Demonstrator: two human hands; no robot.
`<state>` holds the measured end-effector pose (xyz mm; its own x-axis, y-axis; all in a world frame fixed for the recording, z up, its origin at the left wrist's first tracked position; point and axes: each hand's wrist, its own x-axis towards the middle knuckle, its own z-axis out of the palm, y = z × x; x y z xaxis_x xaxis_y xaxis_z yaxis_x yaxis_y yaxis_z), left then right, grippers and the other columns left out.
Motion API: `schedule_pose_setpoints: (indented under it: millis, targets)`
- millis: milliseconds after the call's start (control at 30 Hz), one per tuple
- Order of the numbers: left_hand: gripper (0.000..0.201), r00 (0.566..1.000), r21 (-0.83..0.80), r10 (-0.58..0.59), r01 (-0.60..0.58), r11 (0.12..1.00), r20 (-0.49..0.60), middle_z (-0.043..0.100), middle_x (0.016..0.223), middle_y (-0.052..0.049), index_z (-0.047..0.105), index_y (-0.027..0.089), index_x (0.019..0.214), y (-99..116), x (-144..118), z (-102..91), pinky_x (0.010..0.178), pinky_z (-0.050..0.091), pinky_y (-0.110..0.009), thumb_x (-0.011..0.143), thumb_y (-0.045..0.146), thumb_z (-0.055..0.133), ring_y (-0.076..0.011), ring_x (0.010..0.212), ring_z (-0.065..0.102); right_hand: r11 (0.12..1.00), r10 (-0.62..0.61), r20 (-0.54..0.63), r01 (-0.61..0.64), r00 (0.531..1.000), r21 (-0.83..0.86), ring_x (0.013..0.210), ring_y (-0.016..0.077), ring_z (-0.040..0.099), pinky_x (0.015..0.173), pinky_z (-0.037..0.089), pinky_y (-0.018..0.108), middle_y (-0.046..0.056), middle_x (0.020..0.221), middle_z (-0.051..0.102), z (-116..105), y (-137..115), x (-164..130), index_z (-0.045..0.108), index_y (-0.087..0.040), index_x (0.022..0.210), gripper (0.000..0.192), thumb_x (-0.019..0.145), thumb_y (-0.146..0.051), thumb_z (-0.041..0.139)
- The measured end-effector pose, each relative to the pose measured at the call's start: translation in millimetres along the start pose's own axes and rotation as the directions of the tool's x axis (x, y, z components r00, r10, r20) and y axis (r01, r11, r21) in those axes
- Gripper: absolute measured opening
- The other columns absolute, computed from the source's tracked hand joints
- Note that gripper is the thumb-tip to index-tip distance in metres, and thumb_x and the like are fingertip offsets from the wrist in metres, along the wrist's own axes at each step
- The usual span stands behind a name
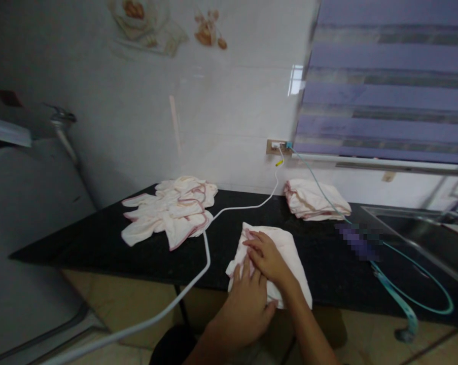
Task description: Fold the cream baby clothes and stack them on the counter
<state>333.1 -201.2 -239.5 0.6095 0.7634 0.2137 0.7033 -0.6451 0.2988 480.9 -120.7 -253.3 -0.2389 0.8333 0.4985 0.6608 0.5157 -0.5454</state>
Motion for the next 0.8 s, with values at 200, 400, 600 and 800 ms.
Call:
schedule_pose_setpoints:
  millis: [200, 400, 600, 800]
  targets:
    - [0.038, 0.980, -0.384, 0.085, -0.010, 0.923, 0.179, 0.061, 0.146, -0.003, 0.064, 0.031, 0.135, 23.7, -35.4, -44.1, 0.119, 0.038, -0.042, 0.098, 0.038, 0.054, -0.0259, 0.137, 0.053, 1.000, 0.020, -0.073, -0.021, 0.997, -0.016, 0.137, 0.0255, 0.048, 0.117, 0.037, 0.045, 0.014, 0.144, 0.055, 3.3, -2.5, -2.2, 0.074, -0.021, 0.115, 0.028, 0.093, -0.035, 0.062]
    - [0.029, 0.968, -0.493, 0.175, -0.064, 0.868, 0.182, 0.073, 0.127, 0.003, 0.071, 0.033, 0.123, 18.2, -43.1, -92.1, 0.108, 0.042, -0.027, 0.098, 0.032, 0.056, -0.0172, 0.119, 0.064, 0.967, -0.137, 0.015, 0.137, 0.990, -0.214, 0.122, 0.0248, 0.053, 0.105, 0.046, 0.041, 0.011, 0.132, 0.061, -1.1, -18.0, -9.2, 0.075, -0.022, 0.105, 0.024, 0.094, -0.015, 0.054]
    - [0.027, 0.989, -0.374, 0.081, -0.030, 0.927, 0.121, 0.076, 0.114, 0.001, 0.074, 0.029, 0.112, -27.4, -49.3, -97.8, 0.100, 0.049, -0.025, 0.101, 0.032, 0.050, -0.0157, 0.109, 0.067, 0.920, -0.205, 0.283, 0.284, 0.937, -0.271, 0.117, 0.0234, 0.057, 0.104, 0.047, 0.038, 0.012, 0.123, 0.066, -9.2, -30.2, -18.6, 0.066, -0.017, 0.124, 0.034, 0.098, -0.013, 0.045]
    - [0.087, 0.989, -0.120, 0.142, -0.147, 0.982, -0.047, 0.047, 0.158, -0.002, 0.052, 0.027, 0.147, -89.6, -45.4, -69.3, 0.125, 0.033, -0.041, 0.069, -0.009, 0.040, -0.0196, 0.146, 0.042, 0.896, -0.126, 0.346, 0.256, 0.930, -0.362, 0.138, 0.0423, 0.043, 0.108, 0.042, 0.059, 0.023, 0.152, 0.045, -12.3, -59.9, -49.6, 0.038, -0.021, 0.155, 0.105, 0.073, -0.078, 0.070]
